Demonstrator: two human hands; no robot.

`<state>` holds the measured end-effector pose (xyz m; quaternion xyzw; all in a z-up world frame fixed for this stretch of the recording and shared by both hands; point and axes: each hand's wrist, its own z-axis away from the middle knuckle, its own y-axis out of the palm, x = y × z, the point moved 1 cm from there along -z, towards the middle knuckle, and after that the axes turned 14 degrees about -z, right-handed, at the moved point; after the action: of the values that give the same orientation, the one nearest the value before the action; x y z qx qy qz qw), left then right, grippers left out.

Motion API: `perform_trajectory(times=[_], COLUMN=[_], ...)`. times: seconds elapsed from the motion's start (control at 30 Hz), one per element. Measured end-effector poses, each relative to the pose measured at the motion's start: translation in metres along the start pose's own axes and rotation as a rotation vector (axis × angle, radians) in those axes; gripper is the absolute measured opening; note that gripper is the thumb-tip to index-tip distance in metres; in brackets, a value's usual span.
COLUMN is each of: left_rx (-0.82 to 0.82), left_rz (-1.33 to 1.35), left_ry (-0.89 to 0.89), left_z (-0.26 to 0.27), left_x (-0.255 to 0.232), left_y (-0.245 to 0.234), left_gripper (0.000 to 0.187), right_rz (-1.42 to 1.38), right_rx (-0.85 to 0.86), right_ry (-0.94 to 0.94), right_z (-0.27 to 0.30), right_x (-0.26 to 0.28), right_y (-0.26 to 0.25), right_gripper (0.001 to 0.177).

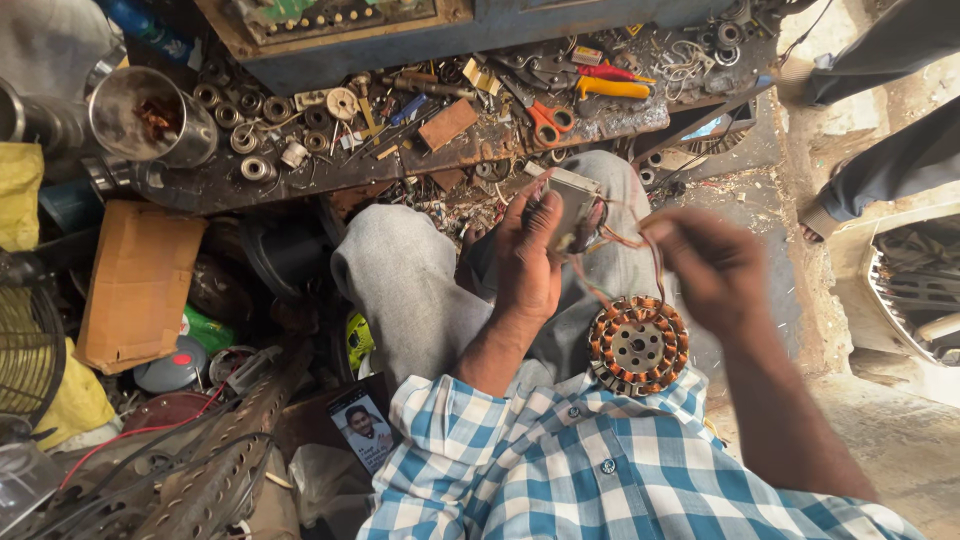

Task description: The person sits on the floor in a workshop and repairs a circular copper-wound electrical component. They use pliers to strip and adjust wires, then use a small wooden block to press or secure parts of the winding. The person also handles a separate cylindrical motor component, inspecting its wires and connections.

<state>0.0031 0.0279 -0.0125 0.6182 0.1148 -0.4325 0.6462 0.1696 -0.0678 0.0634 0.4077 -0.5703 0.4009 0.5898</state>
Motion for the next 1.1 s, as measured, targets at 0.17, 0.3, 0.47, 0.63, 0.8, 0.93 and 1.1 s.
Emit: perform_trajectory(times=[0.17, 0.3, 0.47, 0.63, 0.8, 0.93, 1.1], left_rx=[0.112, 0.146, 0.241, 0.255, 0.107, 0.184, 0.255], left_rz=[0.112, 0.302, 0.363, 0.404, 0.334, 0.304, 0.242], left_ry=[-0.134, -0.314, -0.253, -0.240, -0.219, -0.185, -0.172], left_z=[0.007, 0.003, 0.006, 0.005, 0.002, 0.003, 0.008], left_x=[0.010, 0.018, 0.010, 0.013, 0.027, 0.029, 0.025], left_y=[-0.004, -0.003, -0.006, -0.007, -0.012, -0.017, -0.014], left_gripper=[0.041, 0.052, 0.059, 0.058, 0.051, 0.048, 0.056], right_rz=[0.186, 0.041, 0.211, -0.062, 0.178, 0.360, 0.232], right_rx=[-0.102, -0.129, 0.105, 0.136, 0.213, 0.179, 0.227], right_ry=[-0.125, -0.240, -0.097, 0.329, 0.178, -0.039, -0.027], right_z=[-0.022, -0.025, -0.002, 0.018, 0.014, 0.006, 0.005], right_x=[0.013, 0.038, 0.030, -0.006, 0.005, 0.023, 0.031], right_y=[-0.019, 0.001, 0.003, -0.021, -0.009, 0.001, -0.001], right_gripper=[0.012, 0.028, 0.037, 0.031, 0.021, 0.018, 0.019])
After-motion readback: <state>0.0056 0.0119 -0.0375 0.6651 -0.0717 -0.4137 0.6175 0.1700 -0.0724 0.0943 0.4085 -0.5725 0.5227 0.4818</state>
